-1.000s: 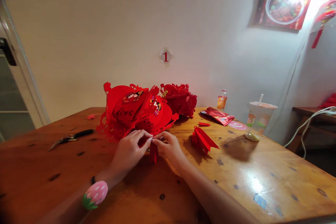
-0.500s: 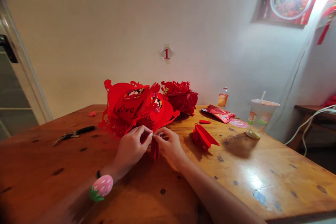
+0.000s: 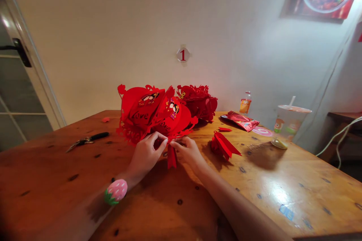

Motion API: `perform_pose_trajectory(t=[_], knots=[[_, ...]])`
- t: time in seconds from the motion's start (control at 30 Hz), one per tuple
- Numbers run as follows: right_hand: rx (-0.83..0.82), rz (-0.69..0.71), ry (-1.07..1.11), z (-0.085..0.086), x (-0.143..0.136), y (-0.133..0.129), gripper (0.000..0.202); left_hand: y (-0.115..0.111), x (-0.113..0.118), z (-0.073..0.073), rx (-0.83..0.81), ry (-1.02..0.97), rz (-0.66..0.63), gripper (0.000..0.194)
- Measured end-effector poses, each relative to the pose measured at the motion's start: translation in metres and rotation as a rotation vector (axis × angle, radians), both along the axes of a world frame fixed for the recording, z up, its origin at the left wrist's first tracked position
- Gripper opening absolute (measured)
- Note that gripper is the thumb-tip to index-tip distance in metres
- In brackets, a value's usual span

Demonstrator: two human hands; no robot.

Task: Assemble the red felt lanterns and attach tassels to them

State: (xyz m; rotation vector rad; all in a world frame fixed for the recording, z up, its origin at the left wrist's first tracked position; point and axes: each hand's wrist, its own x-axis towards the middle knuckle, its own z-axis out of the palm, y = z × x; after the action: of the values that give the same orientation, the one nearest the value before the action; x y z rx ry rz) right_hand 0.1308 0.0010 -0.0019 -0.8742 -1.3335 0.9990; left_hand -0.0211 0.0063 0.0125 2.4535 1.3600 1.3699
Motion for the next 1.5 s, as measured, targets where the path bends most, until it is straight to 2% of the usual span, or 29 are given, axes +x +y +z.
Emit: perform_pose_trajectory(t=[0.27,0.53,0.67,0.73,0.8,0.87,0.97,1.1,1.27,1.37,1.5], knots=[[-0.147,0.028,0.202,0.006,0.0,-0.008,0.028,-0.001,0.001,-0.001,0.005,0.018,0.008,0.007],[-0.237,0.155,0.276,0.007,0.004,-0.008,0.036,0.0,-0.001,0.0,0.06,0.105,-0.021,0.008],[-0.28,0.362,0.127,0.023,0.015,-0.015,0.039,0.001,-0.001,0.0,0.051,0.078,-0.026,0.01],[-0.212,0.371,0.088,0.037,0.028,-0.02,0.037,0.001,-0.001,-0.001,0.039,0.049,-0.019,0.008],[-0.084,0.221,0.111,0.053,0.05,-0.022,0.031,0.001,0.0,-0.001,0.026,0.026,-0.015,0.008],[0.011,-0.02,0.121,0.066,0.08,-0.02,0.025,0.001,0.0,-0.001,0.015,0.002,-0.014,0.008],[0.059,-0.282,0.151,0.073,0.126,-0.008,0.021,0.001,0.001,0.0,0.01,-0.025,-0.014,0.009],[-0.063,-0.405,0.229,0.056,0.161,0.01,0.016,0.002,0.0,-0.001,0.016,-0.047,-0.021,0.009],[-0.266,-0.527,-0.08,0.03,0.166,0.019,0.027,0.002,-0.001,0.0,0.037,-0.044,-0.039,0.009],[-0.277,-0.614,-0.273,0.024,0.166,0.02,0.03,0.002,-0.001,0.0,0.045,-0.029,-0.037,0.009],[-0.254,-0.646,-0.314,0.021,0.168,0.021,0.029,0.003,0.0,0.0,0.055,-0.016,-0.037,0.008]])
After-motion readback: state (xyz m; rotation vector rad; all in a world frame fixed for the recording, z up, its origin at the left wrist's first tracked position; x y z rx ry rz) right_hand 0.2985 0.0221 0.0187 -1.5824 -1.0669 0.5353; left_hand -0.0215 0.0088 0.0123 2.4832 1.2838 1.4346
